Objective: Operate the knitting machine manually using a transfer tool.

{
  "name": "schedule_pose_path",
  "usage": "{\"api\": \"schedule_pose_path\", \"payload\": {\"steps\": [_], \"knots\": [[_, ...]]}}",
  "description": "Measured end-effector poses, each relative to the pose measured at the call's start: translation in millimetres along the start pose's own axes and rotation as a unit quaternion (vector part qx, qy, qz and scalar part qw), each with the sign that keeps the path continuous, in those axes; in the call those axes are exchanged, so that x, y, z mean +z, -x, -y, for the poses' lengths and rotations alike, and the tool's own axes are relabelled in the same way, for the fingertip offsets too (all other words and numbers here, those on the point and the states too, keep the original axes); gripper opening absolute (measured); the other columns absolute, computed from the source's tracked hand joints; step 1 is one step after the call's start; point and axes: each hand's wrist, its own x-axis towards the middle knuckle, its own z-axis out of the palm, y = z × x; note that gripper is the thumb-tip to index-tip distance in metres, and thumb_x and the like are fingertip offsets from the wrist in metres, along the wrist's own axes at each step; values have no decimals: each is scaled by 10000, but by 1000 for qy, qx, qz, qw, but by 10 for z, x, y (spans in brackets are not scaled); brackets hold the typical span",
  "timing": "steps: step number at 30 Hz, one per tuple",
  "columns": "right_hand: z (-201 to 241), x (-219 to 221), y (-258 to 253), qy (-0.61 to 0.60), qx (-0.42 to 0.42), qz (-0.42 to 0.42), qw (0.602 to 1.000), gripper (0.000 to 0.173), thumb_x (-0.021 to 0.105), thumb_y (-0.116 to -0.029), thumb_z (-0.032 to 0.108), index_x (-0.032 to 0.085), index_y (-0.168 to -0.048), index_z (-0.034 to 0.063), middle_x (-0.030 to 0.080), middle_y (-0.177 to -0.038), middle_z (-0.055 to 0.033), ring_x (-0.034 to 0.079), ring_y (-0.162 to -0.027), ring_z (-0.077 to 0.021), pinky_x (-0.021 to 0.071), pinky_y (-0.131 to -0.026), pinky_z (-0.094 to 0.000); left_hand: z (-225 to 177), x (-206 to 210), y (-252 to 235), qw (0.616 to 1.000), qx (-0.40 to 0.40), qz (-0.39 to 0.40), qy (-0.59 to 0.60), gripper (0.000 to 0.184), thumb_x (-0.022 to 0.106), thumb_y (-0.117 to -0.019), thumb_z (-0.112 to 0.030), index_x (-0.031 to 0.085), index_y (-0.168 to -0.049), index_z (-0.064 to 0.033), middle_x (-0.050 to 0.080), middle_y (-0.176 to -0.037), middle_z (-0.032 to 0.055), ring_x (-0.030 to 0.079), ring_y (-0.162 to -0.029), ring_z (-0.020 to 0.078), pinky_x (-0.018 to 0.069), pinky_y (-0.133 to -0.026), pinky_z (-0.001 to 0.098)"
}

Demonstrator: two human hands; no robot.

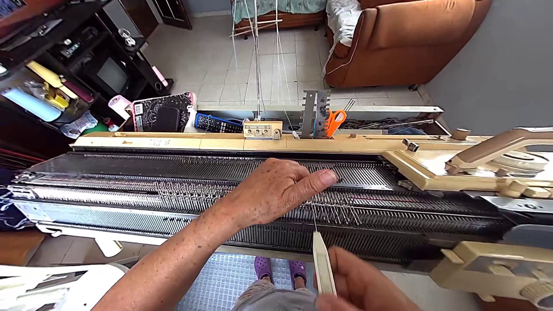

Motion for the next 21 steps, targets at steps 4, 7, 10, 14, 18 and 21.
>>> {"api": "schedule_pose_path", "payload": {"steps": [4,7,10,14,18,21], "knots": [[-243,-7,-59,326,-46,-72,942,223,632,-980,139,570,-1079,-51,663,-694,-84,673,-556,-173,579,-524,-329,28,21,-9,1000,14,7,6,671,262,-1066,-535,708,-842,-86,631,-766,-25,607,-749,42,475,-669,244],[-454,-10,-186,542,-37,-122,831,241,624,-951,130,612,-1059,-85,617,-633,-158,656,-541,-310,536,-513,-428,50,11,-3,999,26,13,23,677,254,-1063,-554,701,-832,-101,604,-762,-39,575,-743,31,447,-666,234],[-695,-49,-300,644,-173,-225,710,183,629,-878,147,630,-930,-29,546,-522,-91,583,-402,-241,457,-370,-349,56,3,9,999,30,8,34,682,243,-1066,-560,701,-834,-111,620,-770,-48,583,-753,12,452,-676,221],[-678,-26,-320,416,-162,-191,874,200,626,-938,149,624,-1019,-34,613,-600,-25,607,-461,-107,523,-436,-256,55,-22,18,999,18,12,44,677,241,-1069,-545,718,-866,-110,645,-808,-51,595,-792,1,464,-712,215],[-254,-55,-358,-91,16,-44,995,87,571,-1006,130,497,-1052,125,672,-698,67,660,-538,-36,571,-489,-201,63,-35,24,999,7,16,48,670,250,-1068,-543,720,-884,-102,655,-825,-47,598,-804,3,469,-719,221],[-71,-37,-315,-203,43,-26,978,65,563,-1003,122,514,-1044,130,698,-722,39,673,-556,-45,573,-496,-196,44,-43,24,999,-10,16,41,679,246,-1063,-554,731,-914,-104,675,-856,-37,623,-832,19,490,-750,239]]}}
